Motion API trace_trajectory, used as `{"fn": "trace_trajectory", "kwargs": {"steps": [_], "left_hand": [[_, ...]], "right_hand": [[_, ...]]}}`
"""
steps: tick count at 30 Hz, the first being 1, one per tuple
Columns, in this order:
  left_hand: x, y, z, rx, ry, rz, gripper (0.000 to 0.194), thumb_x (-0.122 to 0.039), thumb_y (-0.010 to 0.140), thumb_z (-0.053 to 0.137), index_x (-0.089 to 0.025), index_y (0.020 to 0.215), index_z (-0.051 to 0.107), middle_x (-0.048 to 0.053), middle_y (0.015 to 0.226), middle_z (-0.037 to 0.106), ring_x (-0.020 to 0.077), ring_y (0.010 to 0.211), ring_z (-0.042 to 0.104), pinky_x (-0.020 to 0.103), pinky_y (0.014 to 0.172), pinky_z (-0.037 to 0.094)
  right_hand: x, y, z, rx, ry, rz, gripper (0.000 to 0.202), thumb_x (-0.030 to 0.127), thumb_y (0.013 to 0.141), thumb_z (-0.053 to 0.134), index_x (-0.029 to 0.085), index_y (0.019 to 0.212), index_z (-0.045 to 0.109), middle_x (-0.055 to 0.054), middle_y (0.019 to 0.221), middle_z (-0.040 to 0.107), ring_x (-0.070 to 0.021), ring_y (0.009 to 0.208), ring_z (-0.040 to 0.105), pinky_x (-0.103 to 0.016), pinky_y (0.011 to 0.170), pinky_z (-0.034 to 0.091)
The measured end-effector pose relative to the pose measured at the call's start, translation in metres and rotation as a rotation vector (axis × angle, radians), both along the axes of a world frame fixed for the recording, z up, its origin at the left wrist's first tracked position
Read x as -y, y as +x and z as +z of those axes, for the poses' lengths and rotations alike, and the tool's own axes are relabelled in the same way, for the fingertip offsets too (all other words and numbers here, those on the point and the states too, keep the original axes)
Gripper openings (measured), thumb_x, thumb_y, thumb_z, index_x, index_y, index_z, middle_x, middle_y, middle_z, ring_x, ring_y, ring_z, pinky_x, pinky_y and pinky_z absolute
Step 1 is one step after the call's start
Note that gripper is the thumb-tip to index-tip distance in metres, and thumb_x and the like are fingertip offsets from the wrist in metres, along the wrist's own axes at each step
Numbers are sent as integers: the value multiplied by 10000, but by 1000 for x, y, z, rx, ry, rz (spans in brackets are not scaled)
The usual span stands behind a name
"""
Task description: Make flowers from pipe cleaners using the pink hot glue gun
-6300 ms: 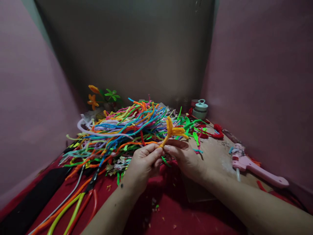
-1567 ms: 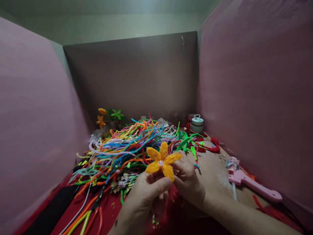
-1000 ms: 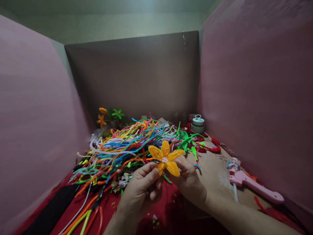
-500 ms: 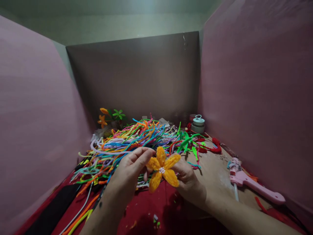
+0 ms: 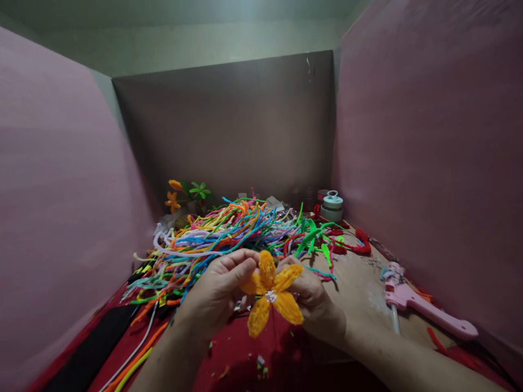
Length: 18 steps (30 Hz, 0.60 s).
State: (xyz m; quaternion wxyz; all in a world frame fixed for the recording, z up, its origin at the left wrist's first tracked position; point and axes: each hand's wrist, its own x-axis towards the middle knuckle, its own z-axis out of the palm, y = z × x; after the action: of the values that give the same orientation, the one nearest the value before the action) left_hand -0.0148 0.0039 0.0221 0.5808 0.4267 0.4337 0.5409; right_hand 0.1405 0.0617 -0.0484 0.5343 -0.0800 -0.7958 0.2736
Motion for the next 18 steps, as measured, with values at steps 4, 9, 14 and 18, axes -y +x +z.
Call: {"fn": "trace_trajectory", "kwargs": {"steps": [4, 9, 14, 18], "left_hand": [[6, -3, 15, -377, 209, 271, 272, -389, 751, 618, -196, 943, 614, 1, 772, 621, 116, 665, 581, 200, 590, 452], [23, 7, 17, -990, 634, 402, 308, -352, 804, 542, -254, 1092, 582, 45, 1153, 551, 213, 1039, 516, 323, 884, 410], [29, 19, 10, -1242, 822, 525, 324, -313, 821, 531, -220, 1132, 532, 74, 1143, 528, 222, 1097, 466, 359, 932, 388], [25, 24, 6, -1271, 781, 445, 407, -362, 798, 557, -217, 1171, 477, 96, 1190, 495, 243, 1122, 451, 393, 931, 405]], "right_hand": [[1, 2, 4, 36, -58, 12, 75, 208, 803, 560, 222, 801, 633, -23, 736, 625, -176, 725, 507, -369, 771, 381], [3, 3, 9, 74, -108, 32, 102, 175, 801, 572, 236, 846, 642, -9, 803, 654, -165, 756, 545, -362, 818, 366], [3, 3, 9, 68, -93, -20, 88, 231, 829, 551, 233, 834, 639, -13, 808, 653, -169, 754, 530, -344, 769, 379], [3, 4, 8, 55, -77, -32, 136, 323, 852, 531, 230, 837, 629, -6, 801, 647, -156, 735, 521, -327, 764, 382]]}}
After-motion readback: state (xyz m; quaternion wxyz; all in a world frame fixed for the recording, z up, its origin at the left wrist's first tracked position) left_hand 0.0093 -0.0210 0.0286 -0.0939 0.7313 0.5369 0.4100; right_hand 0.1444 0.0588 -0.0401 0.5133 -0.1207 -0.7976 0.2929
